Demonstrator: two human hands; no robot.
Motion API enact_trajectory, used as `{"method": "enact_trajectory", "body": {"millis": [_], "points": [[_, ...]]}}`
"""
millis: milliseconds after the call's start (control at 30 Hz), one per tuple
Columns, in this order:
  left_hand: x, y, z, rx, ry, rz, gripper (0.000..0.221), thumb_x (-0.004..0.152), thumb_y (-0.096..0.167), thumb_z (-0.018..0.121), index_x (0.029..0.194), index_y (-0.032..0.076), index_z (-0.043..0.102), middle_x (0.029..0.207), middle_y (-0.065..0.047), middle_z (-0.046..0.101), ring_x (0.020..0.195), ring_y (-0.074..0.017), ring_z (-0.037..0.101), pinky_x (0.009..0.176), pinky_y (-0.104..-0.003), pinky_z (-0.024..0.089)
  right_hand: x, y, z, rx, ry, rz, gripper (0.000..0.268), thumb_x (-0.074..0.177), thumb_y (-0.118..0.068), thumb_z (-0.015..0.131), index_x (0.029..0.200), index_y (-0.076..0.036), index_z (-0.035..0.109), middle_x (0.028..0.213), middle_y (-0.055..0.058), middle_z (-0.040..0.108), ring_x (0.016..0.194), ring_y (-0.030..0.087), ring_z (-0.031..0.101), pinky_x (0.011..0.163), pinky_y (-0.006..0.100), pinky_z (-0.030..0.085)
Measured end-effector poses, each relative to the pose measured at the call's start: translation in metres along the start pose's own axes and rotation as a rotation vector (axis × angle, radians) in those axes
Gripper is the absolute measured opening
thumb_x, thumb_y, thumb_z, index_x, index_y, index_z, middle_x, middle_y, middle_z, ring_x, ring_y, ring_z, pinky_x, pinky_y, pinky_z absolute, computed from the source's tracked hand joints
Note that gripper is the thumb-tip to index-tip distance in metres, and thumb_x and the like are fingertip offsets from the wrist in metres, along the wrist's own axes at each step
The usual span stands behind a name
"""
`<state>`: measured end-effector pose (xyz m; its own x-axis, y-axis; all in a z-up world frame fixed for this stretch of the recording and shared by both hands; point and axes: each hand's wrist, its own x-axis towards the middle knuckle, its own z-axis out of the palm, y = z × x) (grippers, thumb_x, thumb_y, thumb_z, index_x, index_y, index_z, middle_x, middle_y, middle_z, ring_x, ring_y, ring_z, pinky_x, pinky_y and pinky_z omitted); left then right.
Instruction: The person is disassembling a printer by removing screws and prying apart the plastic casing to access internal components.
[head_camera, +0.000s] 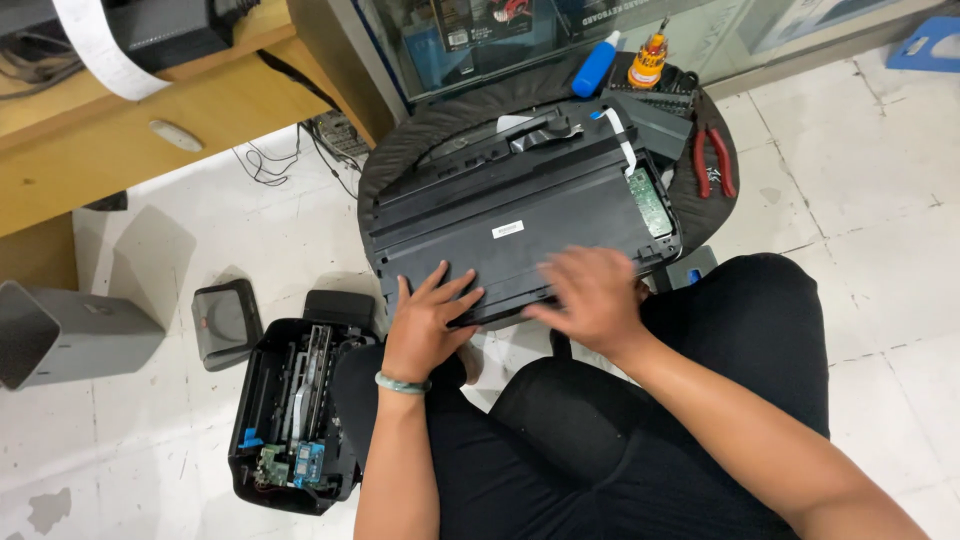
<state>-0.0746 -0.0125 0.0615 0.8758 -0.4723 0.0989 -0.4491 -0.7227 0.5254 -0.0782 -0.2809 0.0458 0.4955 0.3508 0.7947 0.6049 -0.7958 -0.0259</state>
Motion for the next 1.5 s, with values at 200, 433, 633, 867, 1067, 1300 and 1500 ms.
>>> {"method": "enact_trajectory", "body": {"millis": [200,433,633,867,1067,1300,1500], "points": [[-0.002,-0.002,0.004,-0.003,0.051,-0.019,0.049,0.073,0.017,0.092,0.120,0.023,0.078,0.135,0.003,0.070,0.139,-0.0388,0.050,0.106,-0.088,0.020,-0.102,0.054,-0.003,0.305,0.274,1.245,0.037,0.104,-0.005,0.057,0.135,0.002,0.037,0.127,0.031,0.048,0.117,0.049,0.051,0.102,0.056,0.036],[0.007,0.002,0.005,0.050,-0.004,-0.057,0.058,0.071,0.020,0.093,0.126,0.025,0.075,0.136,0.004,0.069,0.139,-0.0386,0.050,0.108,-0.086,0.023,-0.126,0.069,0.007,1.585,0.438,1.472,0.053,0.105,-0.034,0.051,0.156,-0.039,0.040,0.142,0.012,0.063,0.124,0.043,0.064,0.103,0.064,0.053],[0.018,0.030,-0.002,0.058,-0.091,-0.096,0.076,0.073,0.011,0.088,0.143,0.018,0.061,0.148,-0.006,0.057,0.145,-0.0416,0.041,0.108,-0.088,0.017,-0.162,0.079,0.026,1.582,0.427,1.433,0.064,0.109,-0.023,0.048,0.164,-0.040,0.021,0.146,0.019,0.059,0.122,0.042,0.064,0.100,0.058,0.057],[0.049,0.076,0.014,0.078,-0.003,0.133,0.061,0.084,0.020,0.083,0.141,0.015,0.063,0.142,-0.010,0.061,0.141,-0.0410,0.046,0.108,-0.085,0.020,-0.143,0.072,0.017,1.699,0.482,1.326,0.073,0.103,-0.008,0.052,0.166,-0.032,0.023,0.130,0.029,0.065,0.109,0.047,0.067,0.090,0.064,0.059],[0.079,0.101,0.031,0.076,0.078,0.254,0.051,0.088,0.023,0.081,0.136,0.015,0.068,0.132,-0.007,0.067,0.132,-0.0318,0.058,0.114,-0.066,0.034,-0.115,0.060,0.003,1.666,0.523,1.321,0.073,0.099,-0.003,0.061,0.163,-0.023,0.031,0.111,0.025,0.073,0.095,0.042,0.074,0.082,0.064,0.063],[0.091,0.112,0.016,-0.003,0.133,0.254,0.050,0.082,0.017,0.084,0.130,0.011,0.071,0.124,-0.009,0.071,0.122,-0.0319,0.064,0.108,-0.053,0.046,-0.097,0.057,-0.006,1.641,0.527,1.345,0.071,0.099,-0.001,0.060,0.161,-0.023,0.034,0.108,0.024,0.074,0.092,0.041,0.075,0.077,0.059,0.067],[0.065,0.108,0.040,-0.110,0.354,0.385,0.021,0.084,0.010,0.076,0.102,0.020,0.078,0.103,0.002,0.075,0.089,-0.0233,0.070,0.081,-0.040,0.052,-0.084,0.055,-0.014,1.602,0.525,1.372,0.069,0.099,-0.002,0.062,0.160,-0.020,0.037,0.103,0.024,0.075,0.090,0.040,0.076,0.073,0.056,0.068]]}}
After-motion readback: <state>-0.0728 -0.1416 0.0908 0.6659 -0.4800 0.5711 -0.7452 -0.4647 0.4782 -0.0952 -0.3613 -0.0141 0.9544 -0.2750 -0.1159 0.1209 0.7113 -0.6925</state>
